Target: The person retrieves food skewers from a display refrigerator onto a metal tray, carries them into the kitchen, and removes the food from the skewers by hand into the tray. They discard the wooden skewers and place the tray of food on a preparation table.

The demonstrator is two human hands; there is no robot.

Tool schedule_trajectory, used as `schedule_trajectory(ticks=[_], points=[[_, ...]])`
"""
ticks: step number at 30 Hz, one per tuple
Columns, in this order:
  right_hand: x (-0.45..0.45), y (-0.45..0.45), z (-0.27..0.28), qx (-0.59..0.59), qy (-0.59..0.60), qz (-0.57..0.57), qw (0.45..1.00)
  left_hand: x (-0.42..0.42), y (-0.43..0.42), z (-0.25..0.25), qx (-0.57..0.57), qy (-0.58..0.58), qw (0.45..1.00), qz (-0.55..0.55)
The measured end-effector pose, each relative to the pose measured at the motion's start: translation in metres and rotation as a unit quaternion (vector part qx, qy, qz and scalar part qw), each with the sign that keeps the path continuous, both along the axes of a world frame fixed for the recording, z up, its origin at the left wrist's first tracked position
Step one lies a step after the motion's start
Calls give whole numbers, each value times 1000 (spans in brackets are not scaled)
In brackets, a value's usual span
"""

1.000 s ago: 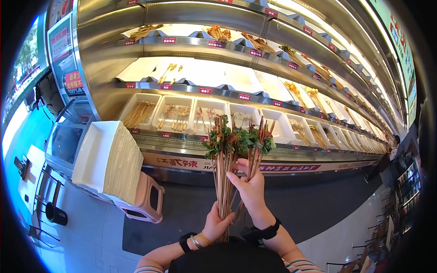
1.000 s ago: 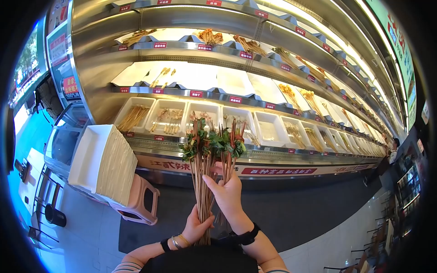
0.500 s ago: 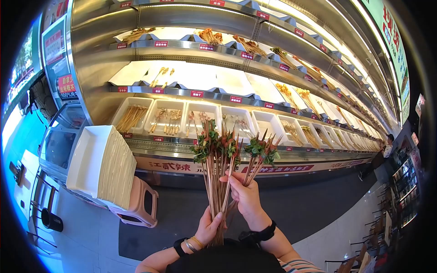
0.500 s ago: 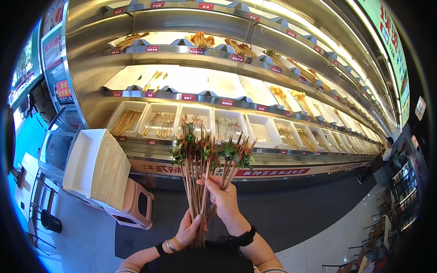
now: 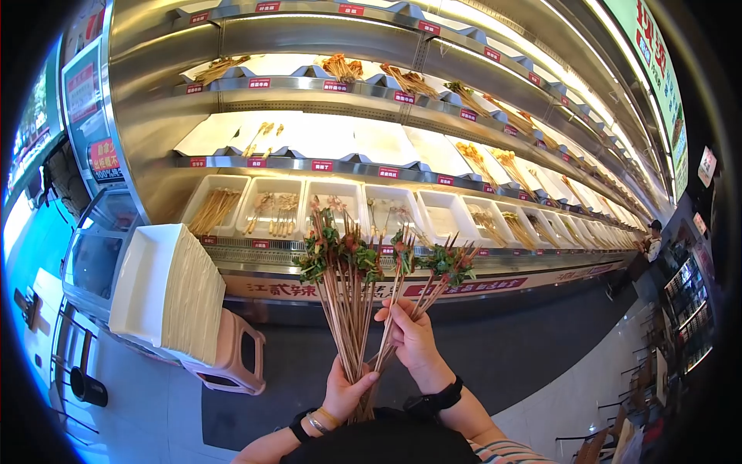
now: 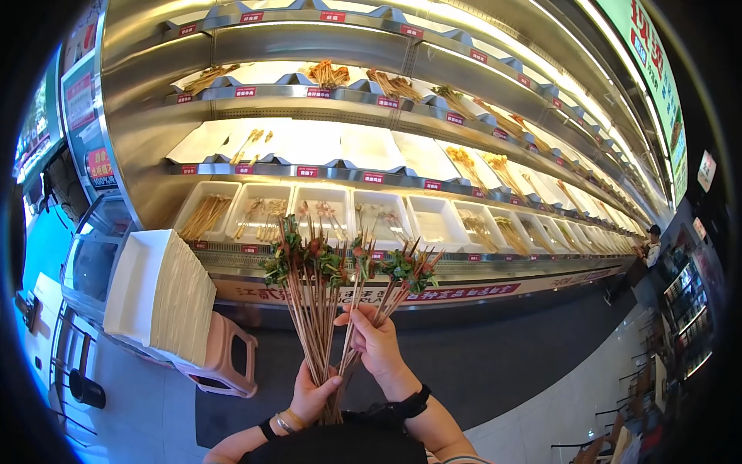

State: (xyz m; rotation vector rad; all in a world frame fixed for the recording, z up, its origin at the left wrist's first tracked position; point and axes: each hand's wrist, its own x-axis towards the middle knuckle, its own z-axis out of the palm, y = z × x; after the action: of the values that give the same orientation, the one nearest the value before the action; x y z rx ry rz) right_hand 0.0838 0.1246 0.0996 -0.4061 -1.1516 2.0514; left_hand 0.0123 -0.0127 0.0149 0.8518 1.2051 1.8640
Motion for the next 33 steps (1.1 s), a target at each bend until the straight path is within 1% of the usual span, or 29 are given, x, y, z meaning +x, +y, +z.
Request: schedule_trajectory(ticks=[2,9,11,12,14,15,16,17,18,20,21,22,24,25,26,27,28,29,30,31,32,33], points=[[3,2,-1,-24,19,37,999,2,-3,9,2,-98,995,-15],[5,-1,0,-7,3,34,999,-1,-3,4,-13,-87,996,-2],[7,-7,4,3,-2,49,999,-5,-1,5,-34,-121,990,-60],[10,-9,8,18,-6,53,998,-6,0,2,-35,-122,990,-58],[13,-12,14,27,-18,58,998,-10,0,-5,-35,-142,985,-97],[13,-12,17,48,-33,51,997,-13,0,-8,-38,-142,985,-93],[14,-14,20,69,-49,43,996,-13,0,-11,-25,-162,980,-113],[15,-15,22,95,-46,31,994,-13,1,-12,-10,-180,974,-133],[16,-14,24,95,-45,35,994,-13,2,-10,-10,-180,975,-130],[20,-5,30,107,-3,-50,993,-14,0,-4,19,-241,957,-161],[23,2,42,118,31,-86,989,-16,-1,-6,24,-273,945,-177],[30,11,59,128,64,-124,982,-16,-3,-8,24,-273,947,-168],[48,33,89,215,86,-203,951,-18,-1,-11,21,-197,972,-127],[46,33,96,219,91,-197,951,-19,1,-2,-18,-146,986,-78],[45,32,101,234,81,-219,944,-20,1,0,-12,-143,987,-75],[47,31,107,249,71,-245,934,-19,2,1,-64,-44,997,-4],[38,16,109,164,44,-258,951,-18,5,2,-113,54,990,67],[38,14,101,143,51,-207,967,-17,7,3,-108,55,991,63],[37,15,86,120,56,-155,979,-16,8,4,-105,109,984,93],[31,12,69,119,37,-139,982,-14,9,4,-103,161,974,123],[21,7,53,117,18,-122,985,-11,10,4,-101,161,975,118],[7,3,43,131,-14,-145,981,-8,10,4,-100,188,968,131]])
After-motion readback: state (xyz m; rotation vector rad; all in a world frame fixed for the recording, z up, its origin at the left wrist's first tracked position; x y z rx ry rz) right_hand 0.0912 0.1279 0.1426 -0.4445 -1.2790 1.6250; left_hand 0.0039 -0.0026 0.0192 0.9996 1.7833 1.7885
